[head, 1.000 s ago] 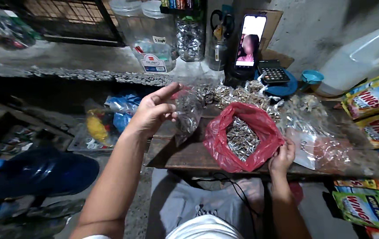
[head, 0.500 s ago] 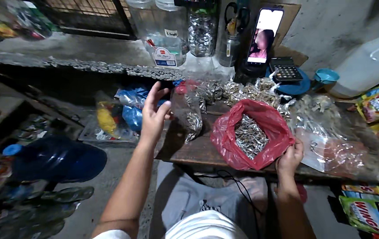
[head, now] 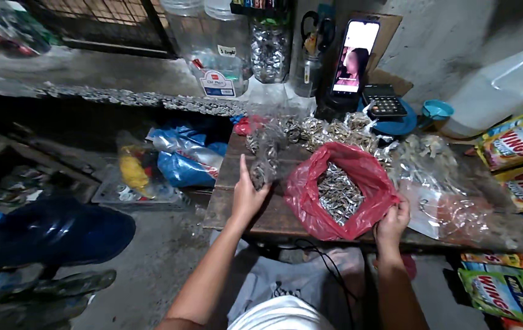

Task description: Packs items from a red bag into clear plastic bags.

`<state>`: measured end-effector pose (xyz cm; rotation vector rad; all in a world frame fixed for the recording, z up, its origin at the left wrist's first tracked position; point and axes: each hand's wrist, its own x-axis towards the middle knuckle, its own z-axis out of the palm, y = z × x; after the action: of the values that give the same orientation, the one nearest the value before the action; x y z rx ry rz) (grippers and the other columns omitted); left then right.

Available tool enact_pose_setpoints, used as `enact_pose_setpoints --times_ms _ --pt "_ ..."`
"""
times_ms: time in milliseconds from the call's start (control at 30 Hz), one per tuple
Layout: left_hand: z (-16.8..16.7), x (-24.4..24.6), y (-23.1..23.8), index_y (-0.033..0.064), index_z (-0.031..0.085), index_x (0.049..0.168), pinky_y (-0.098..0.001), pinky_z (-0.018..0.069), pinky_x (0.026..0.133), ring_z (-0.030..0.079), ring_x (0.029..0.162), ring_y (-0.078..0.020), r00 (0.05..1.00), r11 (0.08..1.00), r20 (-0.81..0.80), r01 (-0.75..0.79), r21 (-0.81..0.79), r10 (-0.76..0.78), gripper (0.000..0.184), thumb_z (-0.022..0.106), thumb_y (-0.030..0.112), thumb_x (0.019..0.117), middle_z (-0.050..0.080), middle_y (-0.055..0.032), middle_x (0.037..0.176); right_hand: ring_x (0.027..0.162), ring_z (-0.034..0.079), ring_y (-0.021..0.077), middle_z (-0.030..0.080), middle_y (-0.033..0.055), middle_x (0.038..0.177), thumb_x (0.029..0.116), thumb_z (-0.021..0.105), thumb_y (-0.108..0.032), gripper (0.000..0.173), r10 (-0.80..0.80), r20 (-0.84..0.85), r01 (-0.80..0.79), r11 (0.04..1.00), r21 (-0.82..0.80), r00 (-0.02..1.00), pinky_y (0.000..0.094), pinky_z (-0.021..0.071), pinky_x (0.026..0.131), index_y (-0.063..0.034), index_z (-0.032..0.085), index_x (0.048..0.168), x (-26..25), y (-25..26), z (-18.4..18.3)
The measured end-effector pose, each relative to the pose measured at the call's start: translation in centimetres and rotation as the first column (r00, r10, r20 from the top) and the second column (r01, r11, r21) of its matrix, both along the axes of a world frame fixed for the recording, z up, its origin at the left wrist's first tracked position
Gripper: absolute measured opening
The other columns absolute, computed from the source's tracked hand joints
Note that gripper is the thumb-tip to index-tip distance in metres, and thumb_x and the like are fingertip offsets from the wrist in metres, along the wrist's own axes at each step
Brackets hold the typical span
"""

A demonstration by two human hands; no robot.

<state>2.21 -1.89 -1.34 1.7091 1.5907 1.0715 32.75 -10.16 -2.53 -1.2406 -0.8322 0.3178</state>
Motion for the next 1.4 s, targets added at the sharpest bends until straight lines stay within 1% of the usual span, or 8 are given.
enact_pose_setpoints --times_ms 133,233,433,633,733,900,1100,1400 --pt "0.8 -0.2 -0.7 0.0014 0.024 0.157 -0.0261 0.0549 0.093 0.064 0.111 -0.0099 0.862 0.999 0.506 0.012 -0.041 0.01 0.076 0.065 0.008 0.0939 0.057 -0.016 0.135 0.097 0.063 -0.0024 0.063 0.0029 0.107 0.0998 0.036 0.002 0.026 0.014 -0.001 -0.014 1.0 -0.002 1.0 0.0188 0.054 0.091 0.0139 0.05 0.119 -0.1 0.1 0.0" --pt "0.7 -0.4 -0.8 0.0021 0.027 0.153 -0.0276 0.0622 0.07 0.07 0.089 -0.0099 0.723 0.995 0.691 0.062 -0.084 0.014 0.067 0.06 0.009 0.0953 0.063 -0.0084 0.119 0.096 0.063 -0.0024 0.063 0.0016 0.107 0.0997 0.036 0.002 0.026 0.017 -0.021 -0.017 1.0 -0.015 1.0 0.0192 0.0541 0.091 0.0128 0.051 0.119 0.1 0.1 0.0" --pt "0.2 -0.9 -0.7 0.0062 0.018 0.159 -0.0262 0.055 0.095 0.062 0.116 -0.0107 0.789 0.986 0.614 0.121 -0.114 -0.026 0.102 0.08 0.006 0.0776 0.051 -0.0165 0.142 0.054 0.051 -0.0053 0.057 -0.0109 0.078 0.1048 0.038 -0.006 0.02 -0.006 -0.083 0.002 0.999 -0.048 0.997 0.0124 0.0467 0.052 0.0015 0.049 0.119 1.2 -0.3 3.9" --pt "-0.3 -0.7 -0.8 -0.0026 0.029 0.153 -0.0242 0.0525 0.1 0.062 0.118 -0.0086 0.818 0.986 0.563 0.163 -0.032 -0.117 0.088 0.078 0.0 0.0793 0.056 -0.017 0.139 0.074 0.065 -0.0019 0.065 -0.0201 0.088 0.1012 0.044 -0.009 0.019 0.125 0.241 -0.178 0.961 0.21 0.962 0.0198 0.058 0.07 -0.0199 0.053 0.115 1.0 0.6 12.0" --pt "-0.8 -0.8 -0.8 -0.0062 0.036 0.15 -0.0245 0.0523 0.1 0.063 0.116 -0.0085 0.85 0.982 0.497 0.186 0.023 -0.173 0.082 0.077 0.001 0.0798 0.06 -0.0178 0.134 0.101 0.065 -0.0008 0.067 -0.0195 0.111 0.1029 0.053 -0.024 0.019 0.262 0.555 -0.427 0.884 0.191 0.789 0.0251 0.0566 0.091 -0.0259 0.063 0.12 -1.5 1.9 15.4" --pt "-1.6 -0.7 -0.8 -0.0109 0.049 0.142 -0.0281 0.0506 0.103 0.064 0.118 -0.0136 0.908 0.958 0.308 0.253 0.136 -0.283 0.062 0.071 0.0 0.0844 0.063 -0.0226 0.133 0.104 0.068 0.0171 0.072 0.0148 0.106 0.0904 0.054 -0.002 0.02 0.403 0.867 -0.686 0.72 -0.103 0.292 0.0288 0.0554 0.093 0.0039 0.073 0.097 -9.6 4.1 18.4" --pt "-1.5 -0.8 -0.9 -0.0094 0.05 0.142 -0.0309 0.0498 0.104 0.064 0.118 -0.0159 0.917 0.945 0.238 0.289 0.154 -0.319 0.061 0.071 0.004 0.0858 0.064 -0.0216 0.131 0.095 0.069 0.0305 0.071 0.0167 0.099 0.0947 0.059 0.006 0.016 0.771 0.61 -0.419 0.5 -0.758 -0.182 0.0453 0.0551 0.086 0.0032 0.074 0.101 -13.8 6.4 18.9" --pt "-0.7 -0.9 -1.2 -0.0062 0.054 0.14 -0.0444 0.0477 0.107 0.062 0.123 -0.029 0.934 0.939 0.106 0.336 0.077 -0.342 0.057 0.072 0.016 0.0905 0.061 -0.0238 0.136 0.115 0.065 0.0351 0.067 0.019 0.127 0.0958 0.074 -0.024 0.055 0.955 0.269 -0.161 0.248 -0.955 -0.124 0.0563 0.048 0.1 -0.0104 0.056 0.146 -14.4 7.6 19.9"
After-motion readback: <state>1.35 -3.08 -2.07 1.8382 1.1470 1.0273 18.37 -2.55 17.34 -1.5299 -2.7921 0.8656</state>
